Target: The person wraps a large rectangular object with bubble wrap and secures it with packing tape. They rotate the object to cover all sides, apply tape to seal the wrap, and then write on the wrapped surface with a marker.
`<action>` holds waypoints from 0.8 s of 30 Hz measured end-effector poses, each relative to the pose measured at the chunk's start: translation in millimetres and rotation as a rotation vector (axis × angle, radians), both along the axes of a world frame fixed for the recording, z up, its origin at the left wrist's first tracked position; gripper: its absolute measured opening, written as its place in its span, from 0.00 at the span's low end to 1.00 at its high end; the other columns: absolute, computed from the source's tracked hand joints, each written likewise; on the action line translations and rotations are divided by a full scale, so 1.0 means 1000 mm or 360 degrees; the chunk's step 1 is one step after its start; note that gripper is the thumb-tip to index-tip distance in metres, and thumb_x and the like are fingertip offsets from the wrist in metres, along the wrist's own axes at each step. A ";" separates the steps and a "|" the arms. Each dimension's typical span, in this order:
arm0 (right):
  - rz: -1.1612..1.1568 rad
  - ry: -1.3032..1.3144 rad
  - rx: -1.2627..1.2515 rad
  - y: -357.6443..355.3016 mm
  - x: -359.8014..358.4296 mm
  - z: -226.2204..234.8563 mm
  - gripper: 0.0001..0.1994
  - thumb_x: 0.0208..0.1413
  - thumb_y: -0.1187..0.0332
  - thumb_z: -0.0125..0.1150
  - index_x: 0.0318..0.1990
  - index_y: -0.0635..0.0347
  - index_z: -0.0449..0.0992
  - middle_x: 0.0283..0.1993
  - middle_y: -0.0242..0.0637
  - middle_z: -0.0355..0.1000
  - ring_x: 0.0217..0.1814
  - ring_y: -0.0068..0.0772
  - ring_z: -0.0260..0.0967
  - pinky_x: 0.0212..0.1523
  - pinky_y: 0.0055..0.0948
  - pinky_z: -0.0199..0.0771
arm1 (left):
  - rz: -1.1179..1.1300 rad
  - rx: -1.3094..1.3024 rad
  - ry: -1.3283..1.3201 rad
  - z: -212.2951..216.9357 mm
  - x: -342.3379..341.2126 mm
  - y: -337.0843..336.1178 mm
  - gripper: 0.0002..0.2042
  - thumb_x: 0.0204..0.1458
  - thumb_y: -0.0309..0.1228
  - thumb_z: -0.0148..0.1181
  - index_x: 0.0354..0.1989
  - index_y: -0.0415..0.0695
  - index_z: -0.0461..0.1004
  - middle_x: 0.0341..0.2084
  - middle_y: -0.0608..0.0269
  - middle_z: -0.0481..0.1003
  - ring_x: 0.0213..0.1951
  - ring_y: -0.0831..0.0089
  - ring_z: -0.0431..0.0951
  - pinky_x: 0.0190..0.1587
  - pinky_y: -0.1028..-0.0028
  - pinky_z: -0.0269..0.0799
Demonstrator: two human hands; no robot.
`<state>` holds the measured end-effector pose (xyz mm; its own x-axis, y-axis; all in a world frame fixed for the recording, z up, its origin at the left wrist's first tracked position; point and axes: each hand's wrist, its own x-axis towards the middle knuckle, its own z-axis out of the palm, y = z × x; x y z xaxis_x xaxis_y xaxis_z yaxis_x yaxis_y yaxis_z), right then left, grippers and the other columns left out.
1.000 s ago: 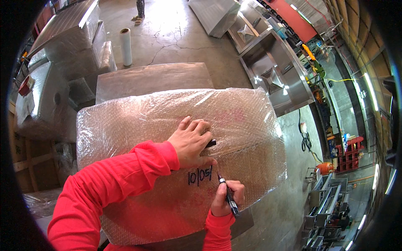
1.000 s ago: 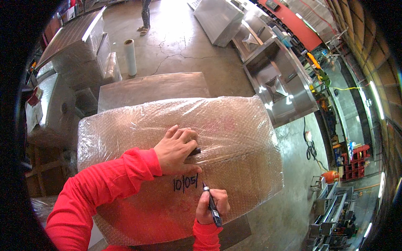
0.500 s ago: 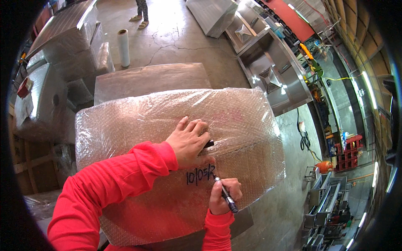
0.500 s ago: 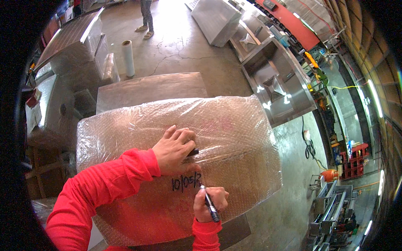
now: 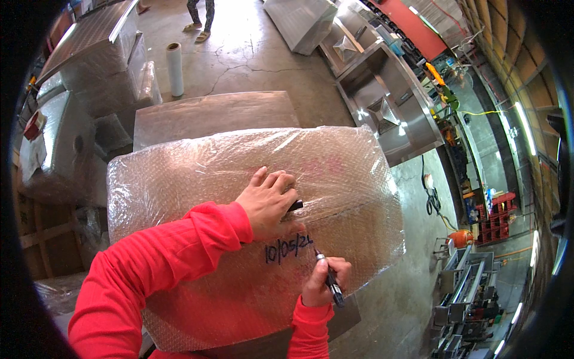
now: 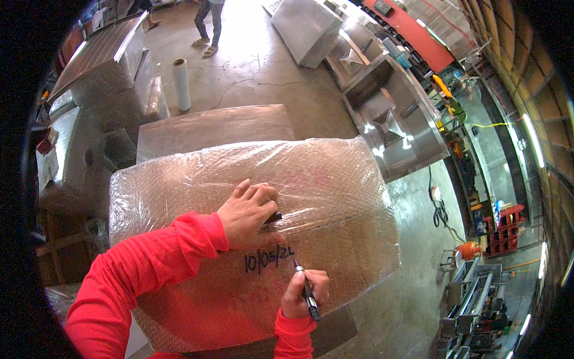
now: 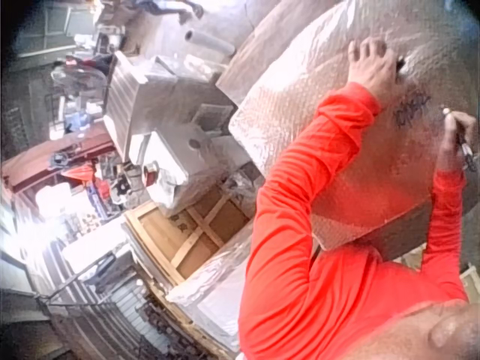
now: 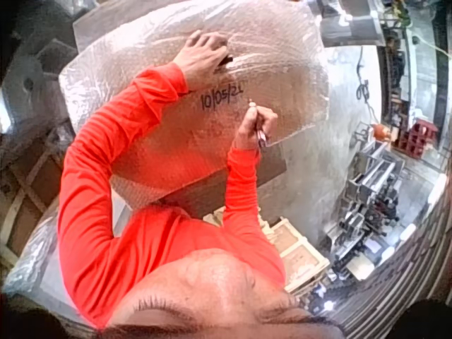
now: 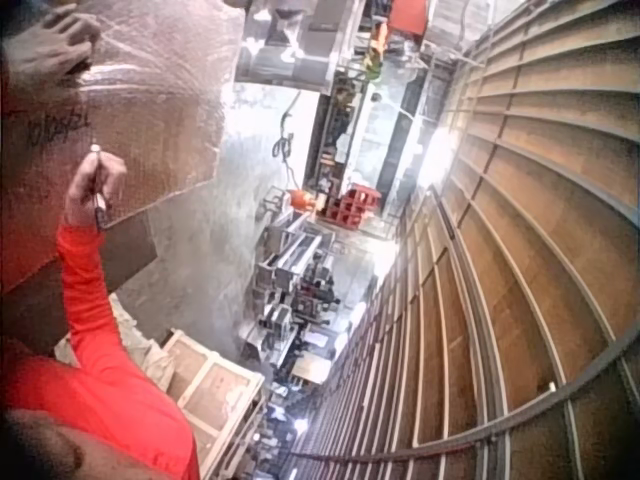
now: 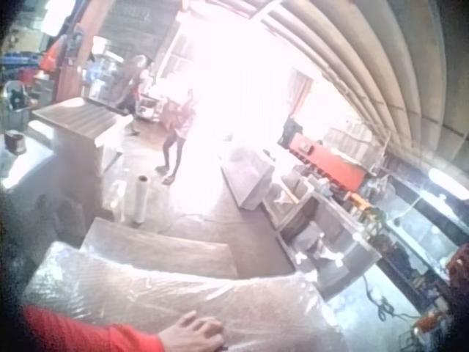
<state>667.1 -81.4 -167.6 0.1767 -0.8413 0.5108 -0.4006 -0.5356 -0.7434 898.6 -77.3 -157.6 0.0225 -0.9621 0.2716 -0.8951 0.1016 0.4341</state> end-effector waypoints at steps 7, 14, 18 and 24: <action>0.0546 -0.0065 0.0179 0.030 -0.018 0.017 0.10 0.52 0.68 0.66 0.39 0.63 0.75 0.33 0.40 0.75 0.31 0.31 0.70 0.34 0.29 0.71 | -0.0027 -0.0002 0.0053 0.002 0.003 0.001 0.30 0.54 0.60 0.58 0.46 0.41 0.72 0.57 0.49 0.64 0.65 0.51 0.59 0.69 0.41 0.44; 0.0923 -0.0008 0.0197 0.022 -0.015 0.013 0.08 0.45 0.75 0.67 0.35 0.62 0.78 0.29 0.42 0.77 0.28 0.38 0.73 0.32 0.33 0.74 | -0.0032 0.0054 0.0051 0.006 0.002 0.001 0.30 0.52 0.59 0.60 0.47 0.41 0.74 0.56 0.50 0.66 0.65 0.53 0.59 0.68 0.45 0.46; 0.0936 0.0098 0.0147 0.022 -0.007 0.016 0.07 0.46 0.76 0.64 0.35 0.63 0.77 0.30 0.43 0.76 0.30 0.37 0.73 0.32 0.32 0.74 | -0.0032 0.0045 0.0045 0.005 0.002 0.000 0.30 0.53 0.59 0.60 0.47 0.41 0.73 0.56 0.50 0.65 0.65 0.52 0.59 0.69 0.44 0.45; 0.0934 0.0018 0.0245 0.025 -0.011 0.018 0.07 0.44 0.77 0.62 0.34 0.62 0.76 0.29 0.42 0.75 0.29 0.37 0.72 0.33 0.32 0.73 | -0.0024 -0.0005 0.0082 0.000 0.000 -0.001 0.29 0.53 0.59 0.59 0.44 0.42 0.73 0.56 0.52 0.65 0.65 0.52 0.59 0.69 0.41 0.44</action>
<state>656.4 -56.9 -149.7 0.6384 -0.6656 0.3865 -0.0792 -0.5563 -0.8272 899.1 -78.6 -158.0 0.0220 -0.9617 0.2734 -0.8699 0.1164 0.4793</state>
